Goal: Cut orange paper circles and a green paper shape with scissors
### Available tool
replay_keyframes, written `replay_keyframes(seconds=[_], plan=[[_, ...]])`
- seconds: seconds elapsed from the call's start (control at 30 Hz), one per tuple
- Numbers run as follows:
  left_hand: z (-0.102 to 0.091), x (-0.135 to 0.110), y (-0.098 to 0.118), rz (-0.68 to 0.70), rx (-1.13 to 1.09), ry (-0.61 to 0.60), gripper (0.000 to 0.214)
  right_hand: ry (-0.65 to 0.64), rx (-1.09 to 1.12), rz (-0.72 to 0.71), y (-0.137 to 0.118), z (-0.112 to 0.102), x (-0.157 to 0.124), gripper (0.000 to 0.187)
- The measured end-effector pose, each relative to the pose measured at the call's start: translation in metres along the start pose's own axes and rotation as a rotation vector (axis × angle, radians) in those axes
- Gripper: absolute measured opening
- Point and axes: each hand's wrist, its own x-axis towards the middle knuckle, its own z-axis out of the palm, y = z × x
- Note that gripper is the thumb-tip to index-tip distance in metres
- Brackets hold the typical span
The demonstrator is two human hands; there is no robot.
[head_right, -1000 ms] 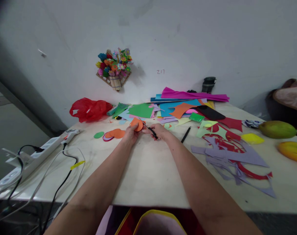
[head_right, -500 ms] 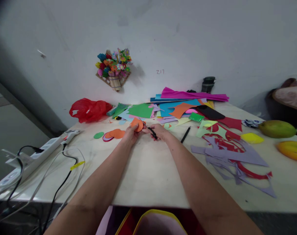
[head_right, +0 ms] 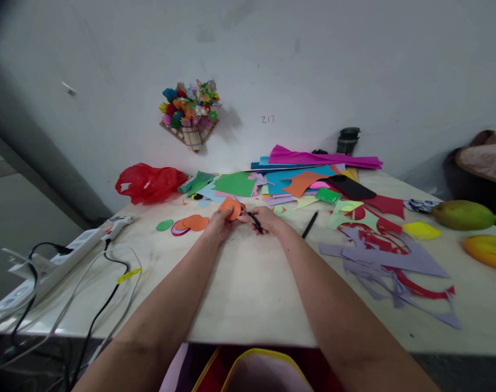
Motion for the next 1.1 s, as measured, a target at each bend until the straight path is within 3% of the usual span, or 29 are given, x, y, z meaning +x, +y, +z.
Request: replay_keyframes(seconds=[0.63,0.87,1.1], plan=[[0.006,-0.004,0.005,0.007,-0.036,0.128,0.020,0.002,-0.013,0.000,0.002,0.000,0.003,0.034],[0.013,-0.007,0.007,0.016,-0.041,0.186,0.009,0.018,-0.010,0.008,0.001,0.001,0.003,0.037],[0.005,-0.002,0.004,0.013,-0.061,0.165,0.012,0.012,0.006,0.016,-0.001,0.001,0.000,0.034]])
